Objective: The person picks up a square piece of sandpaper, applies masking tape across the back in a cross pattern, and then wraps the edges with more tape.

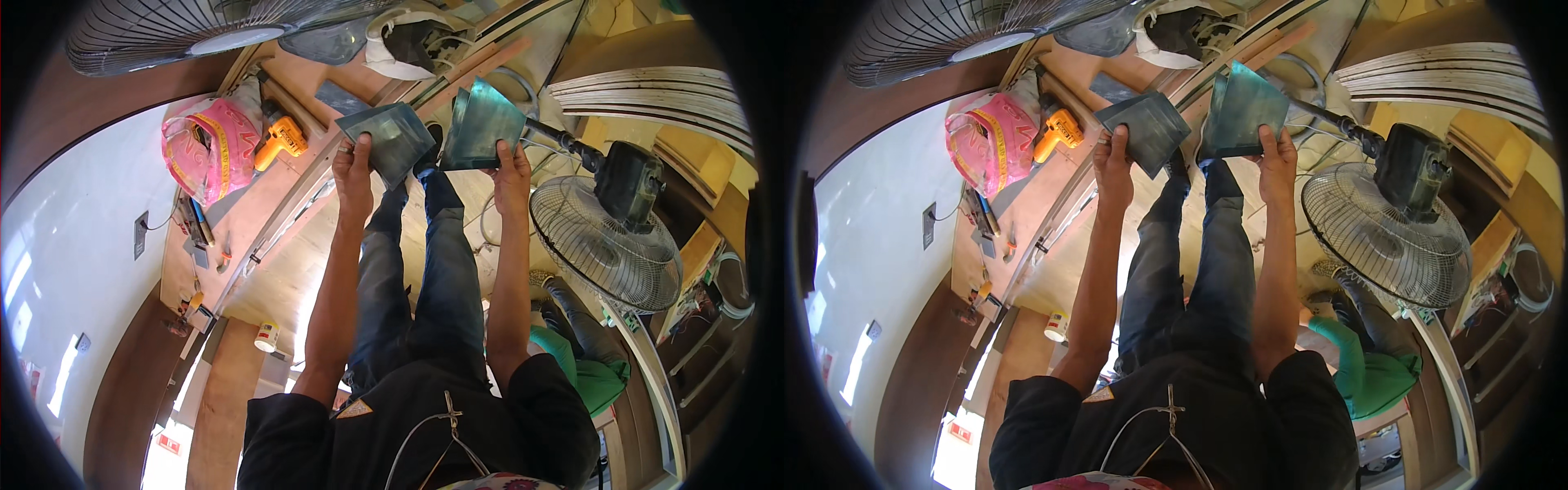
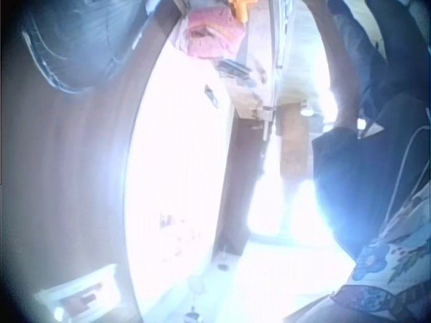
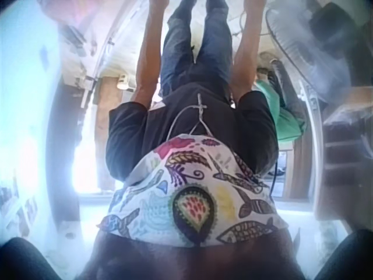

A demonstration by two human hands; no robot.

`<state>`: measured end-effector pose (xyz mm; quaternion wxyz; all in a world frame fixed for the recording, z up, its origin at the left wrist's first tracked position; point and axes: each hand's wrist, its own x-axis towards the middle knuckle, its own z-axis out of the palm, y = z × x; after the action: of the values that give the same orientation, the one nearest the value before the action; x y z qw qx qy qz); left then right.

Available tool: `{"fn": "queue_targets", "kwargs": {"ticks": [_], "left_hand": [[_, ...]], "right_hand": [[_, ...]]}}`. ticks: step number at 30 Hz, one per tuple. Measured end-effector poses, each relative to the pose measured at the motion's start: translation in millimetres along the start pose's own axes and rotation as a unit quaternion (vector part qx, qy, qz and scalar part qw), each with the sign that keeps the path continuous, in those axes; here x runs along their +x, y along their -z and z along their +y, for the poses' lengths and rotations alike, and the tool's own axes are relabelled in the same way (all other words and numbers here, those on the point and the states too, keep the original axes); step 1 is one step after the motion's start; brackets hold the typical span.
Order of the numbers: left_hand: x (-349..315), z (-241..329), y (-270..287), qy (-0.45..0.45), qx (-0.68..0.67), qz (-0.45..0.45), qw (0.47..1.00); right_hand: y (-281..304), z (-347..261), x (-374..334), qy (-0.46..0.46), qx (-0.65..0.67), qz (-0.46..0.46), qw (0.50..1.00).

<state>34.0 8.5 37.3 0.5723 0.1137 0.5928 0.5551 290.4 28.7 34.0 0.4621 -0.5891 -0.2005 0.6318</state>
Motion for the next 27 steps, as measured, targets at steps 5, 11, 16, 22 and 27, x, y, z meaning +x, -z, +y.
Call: {"fn": "queue_targets", "kwargs": {"ticks": [5,11,16,22,27], "left_hand": [[-1,-1,9,-0.011,0.037,-0.031,0.999],[-9,-16,19,0.025,0.126,-0.055,0.990],[-29,-12,2,0.050,0.122,-0.051,0.990],[-51,1,0,0.076,0.043,-0.105,0.991],[-69,37,-16,0.029,0.088,-0.156,0.983]], "right_hand": [[-9,1,-7,0.019,-0.072,-0.030,0.997],[-43,11,-25,-0.046,-0.078,-0.127,0.988],[-38,41,-45,-0.136,-0.112,-0.156,0.972],[-45,49,-67,0.025,-0.261,-0.170,0.950],[-52,30,-67,0.061,-0.196,-0.125,0.971]]}}
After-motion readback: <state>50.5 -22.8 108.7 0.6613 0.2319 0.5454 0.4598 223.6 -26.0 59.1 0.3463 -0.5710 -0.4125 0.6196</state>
